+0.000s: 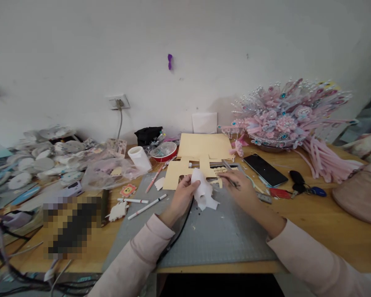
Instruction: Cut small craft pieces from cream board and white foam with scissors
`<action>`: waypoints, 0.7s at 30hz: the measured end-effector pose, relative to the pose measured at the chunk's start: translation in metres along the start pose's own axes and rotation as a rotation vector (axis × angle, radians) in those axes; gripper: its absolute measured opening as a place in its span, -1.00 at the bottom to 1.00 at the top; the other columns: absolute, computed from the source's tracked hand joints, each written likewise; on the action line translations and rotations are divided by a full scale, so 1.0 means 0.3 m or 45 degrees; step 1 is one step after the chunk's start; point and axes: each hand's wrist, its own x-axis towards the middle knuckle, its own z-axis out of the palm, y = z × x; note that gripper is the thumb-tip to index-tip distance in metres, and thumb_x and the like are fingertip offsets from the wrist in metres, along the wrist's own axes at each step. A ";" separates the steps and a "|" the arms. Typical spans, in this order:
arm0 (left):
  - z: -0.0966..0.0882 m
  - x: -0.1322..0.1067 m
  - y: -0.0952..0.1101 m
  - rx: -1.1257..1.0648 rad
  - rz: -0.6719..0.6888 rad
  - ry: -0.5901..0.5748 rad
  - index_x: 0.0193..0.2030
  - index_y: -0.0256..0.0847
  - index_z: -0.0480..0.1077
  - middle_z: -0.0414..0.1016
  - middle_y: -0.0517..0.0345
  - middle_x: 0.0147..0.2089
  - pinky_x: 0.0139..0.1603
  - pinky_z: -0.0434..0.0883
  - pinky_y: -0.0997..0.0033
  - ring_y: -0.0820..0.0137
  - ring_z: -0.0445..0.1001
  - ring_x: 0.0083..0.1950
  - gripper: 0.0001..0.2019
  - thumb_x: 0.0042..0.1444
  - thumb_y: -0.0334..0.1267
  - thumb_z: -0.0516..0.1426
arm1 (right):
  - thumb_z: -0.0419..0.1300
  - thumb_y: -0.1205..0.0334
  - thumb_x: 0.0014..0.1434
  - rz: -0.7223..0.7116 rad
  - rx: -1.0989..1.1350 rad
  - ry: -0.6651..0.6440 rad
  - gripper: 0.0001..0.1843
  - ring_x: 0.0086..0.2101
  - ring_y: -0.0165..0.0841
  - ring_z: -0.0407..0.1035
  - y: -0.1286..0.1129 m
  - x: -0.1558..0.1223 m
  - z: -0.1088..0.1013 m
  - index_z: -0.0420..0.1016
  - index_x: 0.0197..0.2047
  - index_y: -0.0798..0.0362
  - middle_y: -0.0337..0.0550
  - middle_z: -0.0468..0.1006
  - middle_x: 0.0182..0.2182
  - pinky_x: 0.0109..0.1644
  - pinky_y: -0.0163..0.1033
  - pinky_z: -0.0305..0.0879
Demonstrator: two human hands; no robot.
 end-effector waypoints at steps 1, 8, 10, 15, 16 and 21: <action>0.001 -0.002 0.000 0.003 -0.025 0.003 -0.28 -0.26 0.36 0.45 0.22 -0.37 -0.36 0.31 0.52 0.50 0.38 -0.41 -0.68 -0.20 -0.23 0.29 | 0.05 0.22 0.15 0.115 0.072 0.039 -0.75 -0.21 -0.26 0.45 0.003 0.003 0.001 0.55 -0.25 0.02 -0.08 0.61 -0.26 -0.08 -0.13 0.33; 0.000 -0.006 -0.007 -0.046 -0.018 -0.009 -0.20 -0.20 0.35 0.49 0.21 -0.28 -0.37 0.36 0.46 0.46 0.42 -0.37 -0.63 -0.18 -0.20 0.29 | 0.17 0.00 0.02 0.578 0.432 -0.018 -0.64 -0.24 -0.23 0.47 0.017 0.014 0.005 0.55 -0.23 0.08 -0.06 0.61 -0.25 -0.16 -0.15 0.38; -0.002 -0.004 -0.010 -0.059 0.000 0.008 -0.22 -0.21 0.38 0.50 0.19 -0.27 -0.30 0.37 0.45 0.45 0.44 -0.33 -0.64 -0.20 -0.20 0.31 | 0.23 -0.03 -0.03 0.560 0.404 -0.065 -0.58 -0.22 -0.21 0.47 0.006 0.005 0.011 0.55 -0.18 0.09 0.00 0.59 -0.18 -0.15 -0.13 0.38; 0.005 -0.020 -0.008 -0.080 -0.045 -0.091 -0.24 -0.22 0.42 0.54 0.13 -0.24 -0.17 0.35 0.38 0.38 0.46 -0.24 -0.65 -0.21 -0.20 0.32 | 0.27 0.06 -0.07 0.457 0.457 -0.231 -0.54 -0.14 -0.20 0.45 -0.022 -0.015 0.041 0.51 -0.09 0.08 -0.02 0.56 -0.10 -0.08 -0.14 0.38; 0.008 -0.024 -0.007 -0.079 -0.064 -0.143 -0.24 -0.23 0.42 0.54 0.12 -0.24 -0.15 0.35 0.35 0.35 0.47 -0.22 -0.65 -0.21 -0.20 0.32 | 0.24 0.09 -0.04 0.477 0.488 -0.280 -0.59 -0.17 -0.21 0.47 -0.021 -0.015 0.046 0.52 -0.11 0.08 -0.05 0.58 -0.15 -0.12 -0.15 0.40; 0.010 -0.030 -0.002 -0.078 -0.055 -0.254 -0.25 -0.21 0.37 0.51 0.12 -0.24 -0.12 0.32 0.34 0.31 0.45 -0.16 -0.65 -0.23 -0.25 0.32 | 0.15 0.25 -0.02 0.527 0.311 -0.315 -0.79 -0.36 -0.23 0.51 0.008 0.003 0.032 0.59 -0.34 0.07 -0.14 0.63 -0.39 -0.27 -0.17 0.44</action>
